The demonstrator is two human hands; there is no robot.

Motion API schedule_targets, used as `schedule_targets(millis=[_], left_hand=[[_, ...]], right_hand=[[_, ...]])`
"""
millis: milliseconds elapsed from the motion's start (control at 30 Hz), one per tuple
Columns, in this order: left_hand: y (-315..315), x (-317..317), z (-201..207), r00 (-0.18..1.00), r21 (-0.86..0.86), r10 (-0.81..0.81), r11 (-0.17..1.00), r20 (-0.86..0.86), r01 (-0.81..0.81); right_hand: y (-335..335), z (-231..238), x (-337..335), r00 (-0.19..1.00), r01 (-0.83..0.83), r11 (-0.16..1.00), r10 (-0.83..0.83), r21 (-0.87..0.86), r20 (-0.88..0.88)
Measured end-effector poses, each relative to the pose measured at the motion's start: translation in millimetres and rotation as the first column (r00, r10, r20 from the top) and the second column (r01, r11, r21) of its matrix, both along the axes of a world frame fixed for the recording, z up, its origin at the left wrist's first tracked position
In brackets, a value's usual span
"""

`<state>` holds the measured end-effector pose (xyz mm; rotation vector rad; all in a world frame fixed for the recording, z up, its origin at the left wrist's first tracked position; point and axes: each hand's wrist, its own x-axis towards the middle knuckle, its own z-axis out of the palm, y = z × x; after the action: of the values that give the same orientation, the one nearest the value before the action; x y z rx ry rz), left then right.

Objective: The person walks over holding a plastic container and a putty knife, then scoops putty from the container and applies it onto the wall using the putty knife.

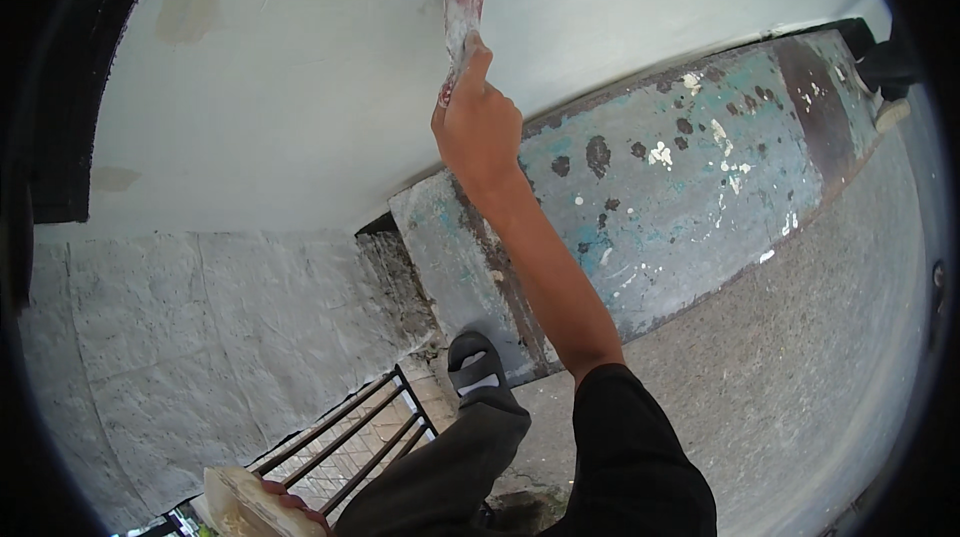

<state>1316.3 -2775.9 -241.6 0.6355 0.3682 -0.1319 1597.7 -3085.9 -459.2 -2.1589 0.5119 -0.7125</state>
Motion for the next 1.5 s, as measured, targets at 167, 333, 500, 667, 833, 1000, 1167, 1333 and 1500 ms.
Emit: schedule_targets(millis=[167,333,500,667,833,1000,1167,1333,1500], left_hand=[[13,0,-1,0.999,0.01,-0.053,0.999,0.003,0.053],[8,10,2,0.994,-0.017,-0.11,0.994,-0.004,0.11],[-3,7,3,1.0,-0.029,-0.024,0.999,0.001,0.024],[33,-5,4,0.99,0.099,-0.063,0.992,-0.125,0.076],[15,-1,1,0.999,-0.121,-0.048,0.992,-0.008,0.047],[0,10,8,0.995,-0.113,-0.055,0.993,-0.08,0.046],[16,5,-2,0.994,-0.075,-0.113,0.991,0.008,0.113],[-4,10,-1,1.0,-0.097,-0.001,0.995,-0.009,0.0],[-10,20,4,0.994,-0.048,-0.104,0.993,0.016,0.104]], right_hand=[[26,-37,55,0.992,0.055,0.975,-0.078,-0.216,-0.098],[54,-49,33,0.973,-0.143,0.976,0.109,-0.162,-0.202],[12,-17,-5,0.996,-0.005,1.0,0.007,0.023,-0.088],[-27,21,11,0.988,0.114,0.889,-0.147,0.444,0.041],[40,19,24,0.991,-0.024,0.91,-0.033,0.414,0.13],[43,30,-2,0.992,-0.128,0.851,0.113,0.509,0.061],[21,20,19,0.994,0.107,0.961,-0.107,0.256,-0.015],[56,-21,44,0.986,-0.098,0.995,0.099,0.011,-0.136],[49,-16,-16,0.962,-0.221,0.949,0.249,0.223,-0.108]])
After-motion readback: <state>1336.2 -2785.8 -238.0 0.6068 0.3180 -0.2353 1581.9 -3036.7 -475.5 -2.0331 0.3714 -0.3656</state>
